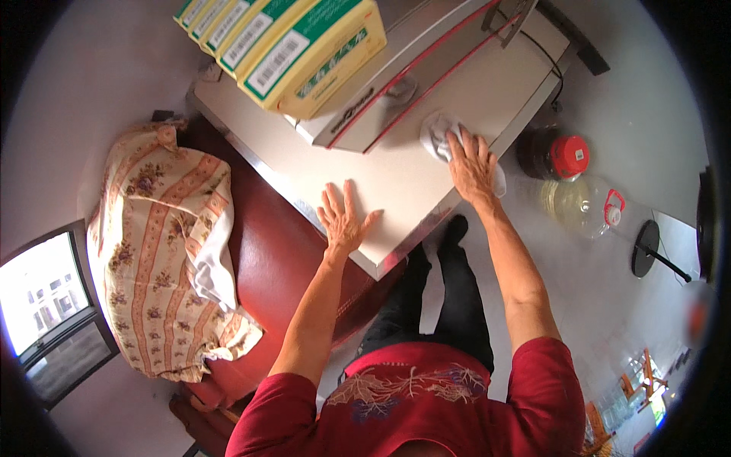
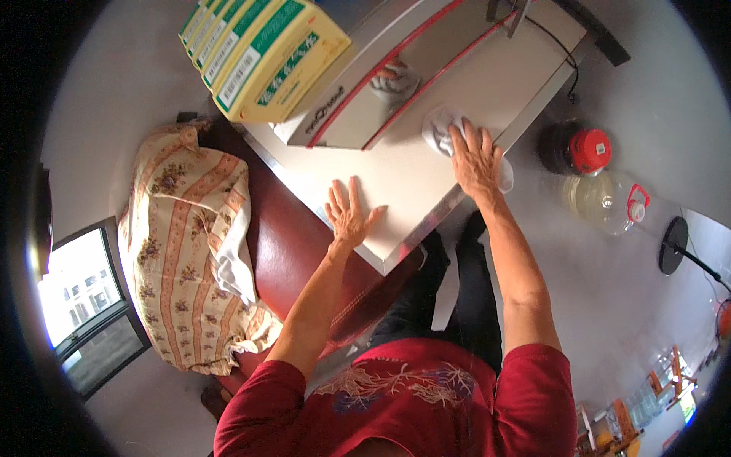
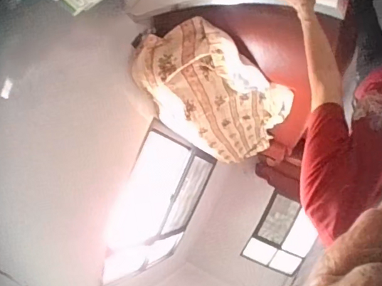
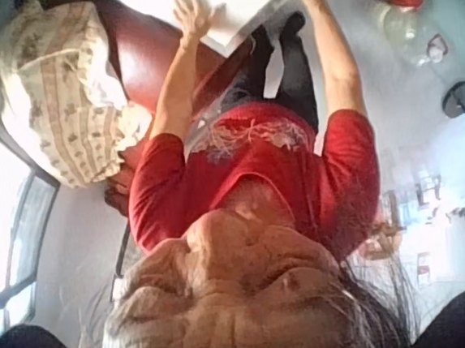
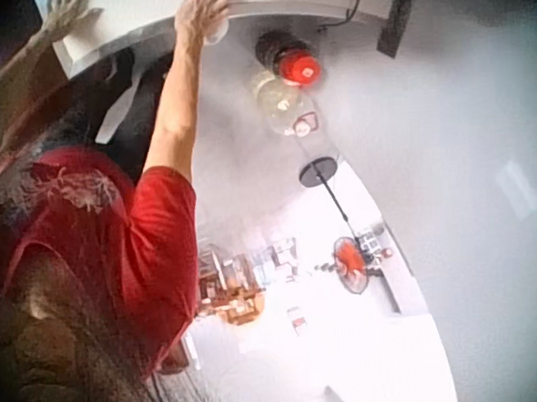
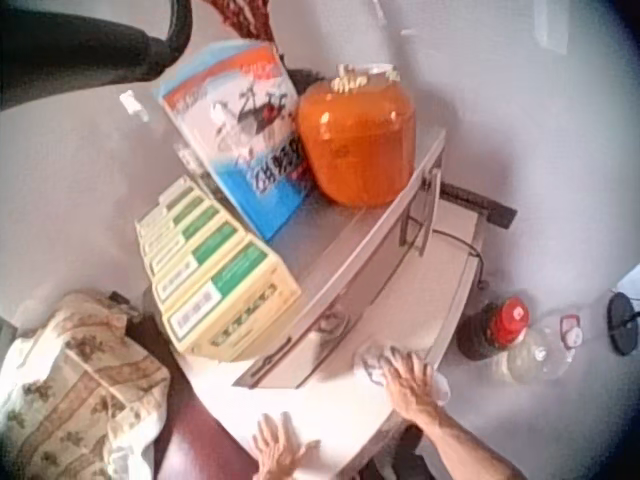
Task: The person wipes a red leather sofa and a white cabinet surface with a white cloth. They then pick up several small yellow boxes from the cabinet, wipe each one individually, and place them back in a row.
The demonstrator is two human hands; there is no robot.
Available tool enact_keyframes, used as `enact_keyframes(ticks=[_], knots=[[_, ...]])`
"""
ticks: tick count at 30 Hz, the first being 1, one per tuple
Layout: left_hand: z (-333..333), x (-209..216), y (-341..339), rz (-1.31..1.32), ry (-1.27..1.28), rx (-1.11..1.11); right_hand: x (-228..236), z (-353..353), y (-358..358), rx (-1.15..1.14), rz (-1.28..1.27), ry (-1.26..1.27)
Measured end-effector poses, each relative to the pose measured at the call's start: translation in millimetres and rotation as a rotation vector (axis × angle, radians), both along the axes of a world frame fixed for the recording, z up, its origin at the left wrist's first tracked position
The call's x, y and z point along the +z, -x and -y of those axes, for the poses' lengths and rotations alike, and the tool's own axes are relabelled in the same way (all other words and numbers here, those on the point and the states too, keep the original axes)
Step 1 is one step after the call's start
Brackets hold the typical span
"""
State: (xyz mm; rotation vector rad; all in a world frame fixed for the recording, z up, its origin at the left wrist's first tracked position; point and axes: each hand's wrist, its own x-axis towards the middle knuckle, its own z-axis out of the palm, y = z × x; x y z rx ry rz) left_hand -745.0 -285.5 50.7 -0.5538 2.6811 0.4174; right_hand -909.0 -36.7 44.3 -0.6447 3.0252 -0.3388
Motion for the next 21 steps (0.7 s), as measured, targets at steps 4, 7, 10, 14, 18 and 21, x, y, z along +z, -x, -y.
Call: enact_keyframes(ticks=[4, 7, 10, 14, 18, 21], knots=[[0.5, 1.1, 0.8, 0.049, 0.019, -0.016, -4.4, 6.1, -1.4, -0.039, -0.005, -0.032], [-1.2, 1.7, -0.9, 0.062, 0.012, -0.002, -7.4, 6.0, -1.4, -0.038, -0.014, -0.015], [-0.5, 0.8, -2.8, 0.077, 0.024, 0.003, -8.4, 5.1, -1.9, -0.032, -0.018, 0.001], [-0.7, 2.5, -1.1, 0.12, 0.059, -0.006, -4.8, 7.0, -1.7, -0.042, -0.048, 0.044], [-0.5, 2.6, 2.6, 0.187, 0.086, -0.005, -3.0, 7.2, 0.0, -0.061, -0.114, 0.096], [-2.2, 4.0, 3.9, 0.222, 0.091, -0.008, -2.6, 5.7, 0.1, -0.083, -0.148, 0.136]])
